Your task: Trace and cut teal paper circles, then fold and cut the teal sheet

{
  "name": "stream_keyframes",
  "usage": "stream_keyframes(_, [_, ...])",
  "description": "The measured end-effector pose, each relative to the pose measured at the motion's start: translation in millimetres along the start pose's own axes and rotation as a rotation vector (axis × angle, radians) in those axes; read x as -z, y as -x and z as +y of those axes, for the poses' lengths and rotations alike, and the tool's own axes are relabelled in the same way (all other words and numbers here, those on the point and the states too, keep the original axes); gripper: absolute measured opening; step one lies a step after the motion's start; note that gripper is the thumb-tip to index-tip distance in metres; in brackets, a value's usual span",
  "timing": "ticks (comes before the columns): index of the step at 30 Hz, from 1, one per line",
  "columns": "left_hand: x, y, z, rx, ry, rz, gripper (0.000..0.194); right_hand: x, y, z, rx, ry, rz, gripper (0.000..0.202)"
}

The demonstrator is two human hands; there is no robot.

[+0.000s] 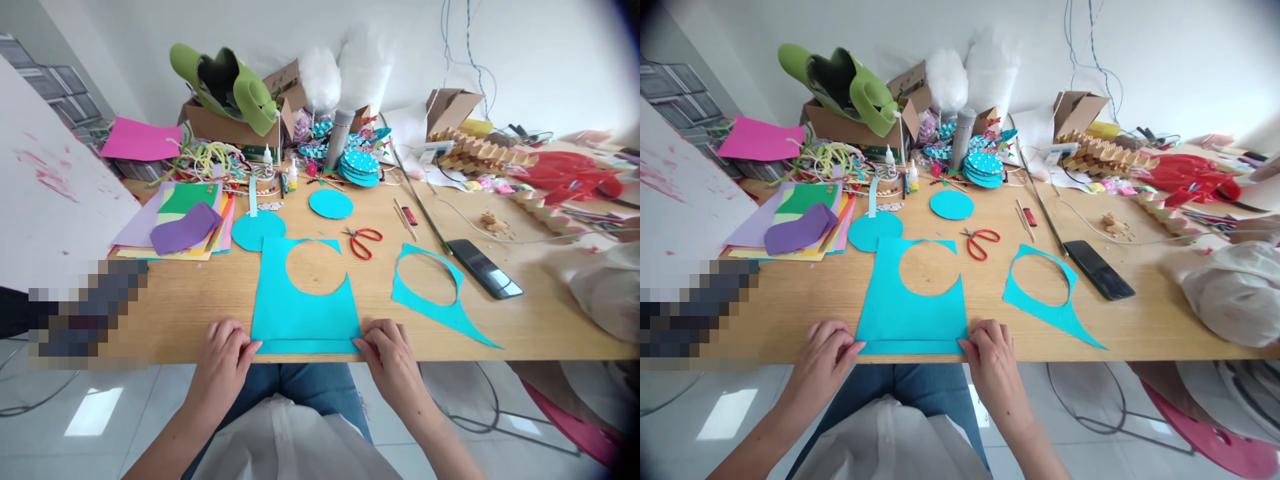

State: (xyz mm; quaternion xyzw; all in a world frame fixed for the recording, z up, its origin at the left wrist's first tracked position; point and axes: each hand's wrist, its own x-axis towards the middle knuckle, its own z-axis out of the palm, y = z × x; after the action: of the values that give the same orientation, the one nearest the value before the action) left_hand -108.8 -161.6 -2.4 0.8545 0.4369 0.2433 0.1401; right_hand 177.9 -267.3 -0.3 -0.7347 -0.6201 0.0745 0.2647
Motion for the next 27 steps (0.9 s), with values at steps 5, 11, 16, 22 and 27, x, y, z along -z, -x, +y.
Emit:
stream_keyframes(5, [-0.3,1.6,0.2,-0.011,0.001,0.017,0.024,-0.3,9.5,-2.4,0.049,-0.057,0.03,0.019])
stream_keyframes(11, [-2.0,0.9,3.0,-0.024,0.003,0.04,0.02,-3.5,12.9,-1.8,0.052,-0.099,0.072,0.016])
stream_keyframes(16, [-3.6,-7.4,0.9,-0.053,-0.011,0.091,0.018,0.1,0.1,-0.2,-0.007,-0.172,0.028,0.019])
stream_keyframes(22, [-3.9,-6.7,-1.4,-0.072,0.018,0.121,0.016,14.1,-6.0,0.0,-0.146,-0.239,-0.096,0.026])
stream_keyframes(27, [-2.1,-6.4,-0.7,-0.061,0.04,0.117,0.016,21.3,-0.4,-9.9,-0.243,-0.321,-0.2,0.034])
